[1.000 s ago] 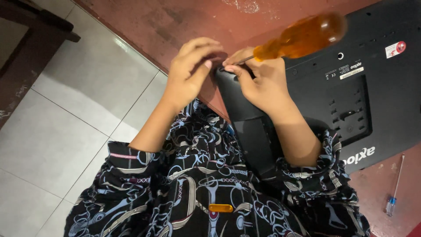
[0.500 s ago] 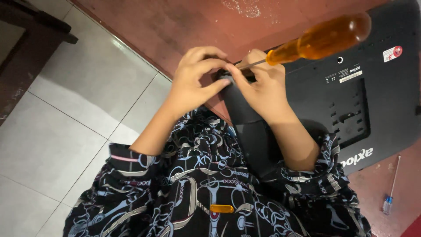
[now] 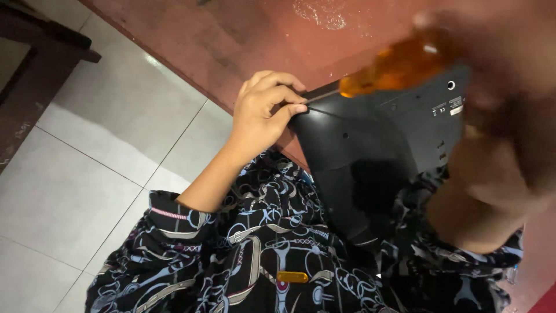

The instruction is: Using a screwdriver to remove screws from the back panel of a monitor for disassembly

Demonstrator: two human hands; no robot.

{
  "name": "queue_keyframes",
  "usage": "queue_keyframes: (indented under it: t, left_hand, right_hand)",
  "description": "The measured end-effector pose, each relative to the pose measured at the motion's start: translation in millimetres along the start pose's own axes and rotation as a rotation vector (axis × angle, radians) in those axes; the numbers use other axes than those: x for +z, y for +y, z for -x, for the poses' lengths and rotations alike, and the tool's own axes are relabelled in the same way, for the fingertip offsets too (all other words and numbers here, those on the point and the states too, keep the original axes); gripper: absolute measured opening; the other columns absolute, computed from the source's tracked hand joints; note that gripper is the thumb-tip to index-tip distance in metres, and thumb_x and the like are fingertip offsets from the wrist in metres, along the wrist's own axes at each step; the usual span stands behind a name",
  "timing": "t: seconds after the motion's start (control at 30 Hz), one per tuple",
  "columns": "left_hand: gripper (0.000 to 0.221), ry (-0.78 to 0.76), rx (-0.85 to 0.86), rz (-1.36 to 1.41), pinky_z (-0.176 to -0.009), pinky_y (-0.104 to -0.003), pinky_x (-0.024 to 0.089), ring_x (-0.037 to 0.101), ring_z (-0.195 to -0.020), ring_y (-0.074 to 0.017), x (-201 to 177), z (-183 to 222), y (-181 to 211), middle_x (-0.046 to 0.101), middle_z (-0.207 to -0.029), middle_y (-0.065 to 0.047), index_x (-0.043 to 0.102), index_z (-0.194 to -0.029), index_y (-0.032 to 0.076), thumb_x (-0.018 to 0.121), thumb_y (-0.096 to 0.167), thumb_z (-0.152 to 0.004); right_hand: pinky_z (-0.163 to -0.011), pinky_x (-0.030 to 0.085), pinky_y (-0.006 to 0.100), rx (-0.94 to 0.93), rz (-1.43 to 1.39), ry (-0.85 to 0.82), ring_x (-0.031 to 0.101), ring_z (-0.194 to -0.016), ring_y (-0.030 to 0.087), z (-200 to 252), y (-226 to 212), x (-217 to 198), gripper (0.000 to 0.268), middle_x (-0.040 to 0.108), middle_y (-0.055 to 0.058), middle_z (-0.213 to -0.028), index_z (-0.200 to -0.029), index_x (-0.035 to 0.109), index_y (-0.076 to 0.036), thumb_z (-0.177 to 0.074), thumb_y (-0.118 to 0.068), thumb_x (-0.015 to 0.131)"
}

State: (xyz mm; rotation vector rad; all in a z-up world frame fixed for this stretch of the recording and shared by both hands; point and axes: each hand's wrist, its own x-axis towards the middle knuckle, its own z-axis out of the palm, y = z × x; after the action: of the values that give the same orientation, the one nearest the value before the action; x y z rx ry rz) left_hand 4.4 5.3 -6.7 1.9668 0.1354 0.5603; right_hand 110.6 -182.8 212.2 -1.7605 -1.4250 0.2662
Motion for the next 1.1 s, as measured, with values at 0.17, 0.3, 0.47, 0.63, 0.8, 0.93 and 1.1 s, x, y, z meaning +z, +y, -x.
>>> queue_keyframes:
  t: [0.17,0.3,0.47,0.63,0.8,0.93,1.1]
  left_hand:
    - [0.010,-0.030,0.016,0.032,-0.100,-0.043,0.040,0.060,-0.113,-0.0210,-4.6,-0.3,-0.8,0.071,-0.116,0.009,0.076,-0.095,0.021,0.068,0.026,-0.098]
    - [0.041,-0.003,-0.049,0.398,-0.124,-0.042,0.044,0.057,-0.138,-0.0224,-31.3,3.7,-10.6,0.062,-0.143,-0.008,0.058,-0.142,0.012,0.043,0.039,-0.115]
    - [0.064,0.182,-0.410,1.298,-0.112,-0.038,0.055,0.062,-0.132,-0.0264,-40.2,-5.5,-31.5,0.058,-0.146,-0.017,0.039,-0.157,0.007,0.061,0.034,-0.103]
    - [0.071,0.202,-0.472,1.322,-0.110,-0.040,0.057,0.063,-0.131,-0.0278,-42.0,-7.0,-29.1,0.058,-0.146,-0.018,0.034,-0.158,0.007,0.063,0.035,-0.099]
    - [0.065,0.205,-0.458,1.352,-0.113,-0.041,0.056,0.063,-0.132,-0.0294,-41.0,-5.1,-31.0,0.058,-0.146,-0.018,0.037,-0.157,0.010,0.061,0.035,-0.102]
    - [0.059,0.173,-0.411,1.354,-0.114,-0.040,0.055,0.063,-0.132,-0.0276,-40.1,-4.6,-34.3,0.059,-0.144,-0.017,0.040,-0.156,0.011,0.060,0.033,-0.105]
    - [0.062,0.163,-0.399,1.323,-0.115,-0.041,0.054,0.062,-0.134,-0.0276,-40.4,-2.8,-35.7,0.059,-0.147,-0.015,0.039,-0.156,0.011,0.061,0.037,-0.104]
  right_hand:
    - [-0.093,0.057,0.045,0.378,-0.024,-0.149,0.076,-0.123,0.041,-14.0,-1.9,-20.6,0.062,0.048,0.015,-0.146,-0.142,0.049,0.001,-0.083,-0.009,0.032]
    - [-0.088,0.060,0.046,0.882,-0.044,-0.330,0.078,-0.125,0.026,-27.5,-5.5,-39.0,0.058,0.032,-0.019,-0.172,-0.137,0.066,-0.024,-0.086,-0.027,0.039]
    - [-0.075,0.061,0.038,1.069,-0.014,-0.300,0.078,-0.115,0.016,-9.8,-10.5,-25.3,0.045,0.048,-0.019,-0.165,-0.125,0.077,-0.022,-0.086,-0.024,0.054]
    - [-0.061,0.054,0.028,0.679,0.144,-0.194,0.068,-0.083,0.015,-5.4,-31.1,-9.2,0.030,0.070,0.009,-0.136,-0.119,0.070,-0.001,-0.091,-0.006,0.059]
    - [-0.081,0.051,0.039,0.288,0.474,0.120,0.071,-0.096,0.036,25.2,-17.9,13.8,0.062,0.064,0.030,-0.110,-0.135,0.053,0.025,-0.105,-0.029,0.059]
    - [-0.070,0.046,0.036,0.316,0.395,0.352,0.066,-0.085,0.035,19.7,-43.3,37.6,0.050,0.062,0.034,-0.112,-0.124,0.055,0.026,-0.105,-0.020,0.056]
    - [-0.101,0.061,0.051,0.205,0.314,0.034,0.073,-0.120,0.051,4.2,-51.6,22.5,0.034,0.065,0.041,-0.124,-0.117,0.052,0.014,-0.093,-0.004,0.038]
